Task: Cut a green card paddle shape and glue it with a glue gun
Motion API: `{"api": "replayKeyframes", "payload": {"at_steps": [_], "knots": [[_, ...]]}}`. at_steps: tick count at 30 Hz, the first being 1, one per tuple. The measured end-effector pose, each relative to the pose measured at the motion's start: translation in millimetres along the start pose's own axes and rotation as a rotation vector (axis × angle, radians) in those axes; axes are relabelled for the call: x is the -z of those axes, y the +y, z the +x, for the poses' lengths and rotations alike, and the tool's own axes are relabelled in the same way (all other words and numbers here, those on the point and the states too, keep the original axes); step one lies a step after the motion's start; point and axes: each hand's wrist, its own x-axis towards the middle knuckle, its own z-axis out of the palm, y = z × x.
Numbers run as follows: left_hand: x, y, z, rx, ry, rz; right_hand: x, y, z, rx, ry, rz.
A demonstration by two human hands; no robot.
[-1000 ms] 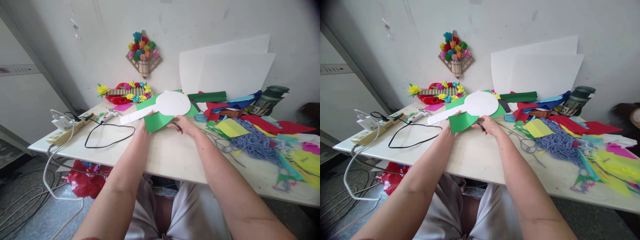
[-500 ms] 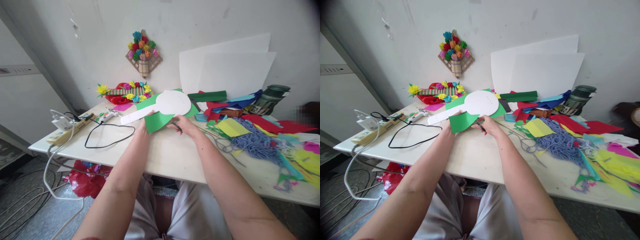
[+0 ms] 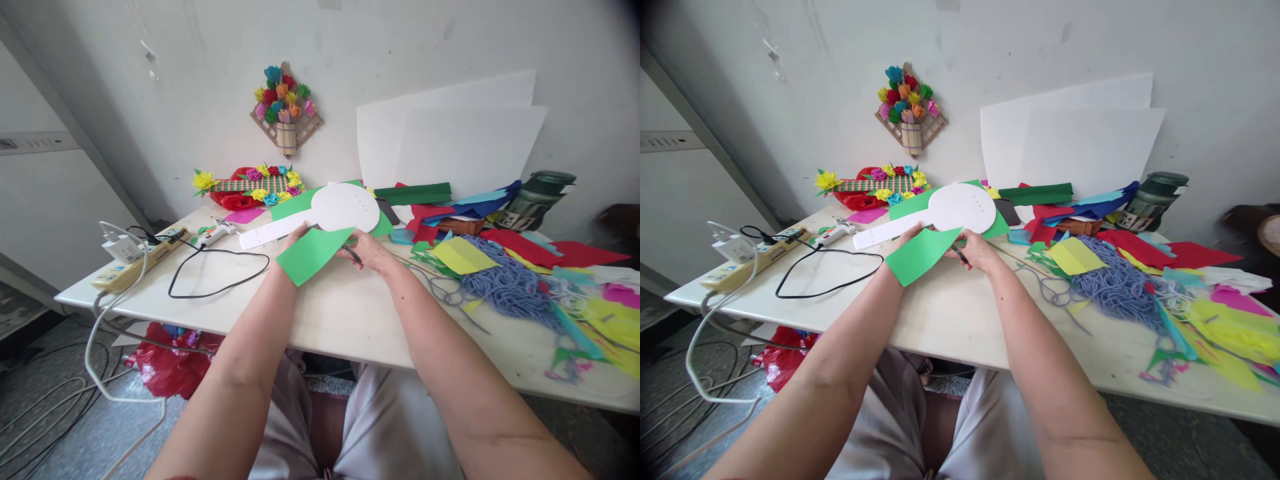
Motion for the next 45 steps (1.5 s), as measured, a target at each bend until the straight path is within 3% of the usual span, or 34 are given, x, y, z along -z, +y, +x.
{"api": "replayKeyframes", "payload": {"at_steps": [12, 24, 31, 36, 40, 45], "knots": [[-0.9, -2.1, 5.1, -0.119, 0.016, 0.016, 8.0, -0.7, -6.0, -0.082, -0.084, 0.026], [-2.3, 4.1, 3.3, -0.2, 0.203, -0.074, 23.4, 5.9, -4.4, -0.191, -0.166, -0.126], [0.2, 6.4, 6.5, -0.201, 0.224, -0.115, 26.9, 31.5, 4.7, -0.107, 0.027, -0.276], [-0.5, 5.8, 6.2, -0.209, 0.201, -0.102, 27.9, 32.2, 5.8, -0.056, 0.199, -0.577], [-4.0, 6.3, 3.6, -0.208, 0.205, -0.099, 28.2, 25.8, 4.7, -0.066, 0.202, -0.825], [-3.8, 6.4, 3.8, -0.233, 0.171, -0.102, 23.3, 22.0, 4.3, 0.052, 0.201, -0.874]]}}
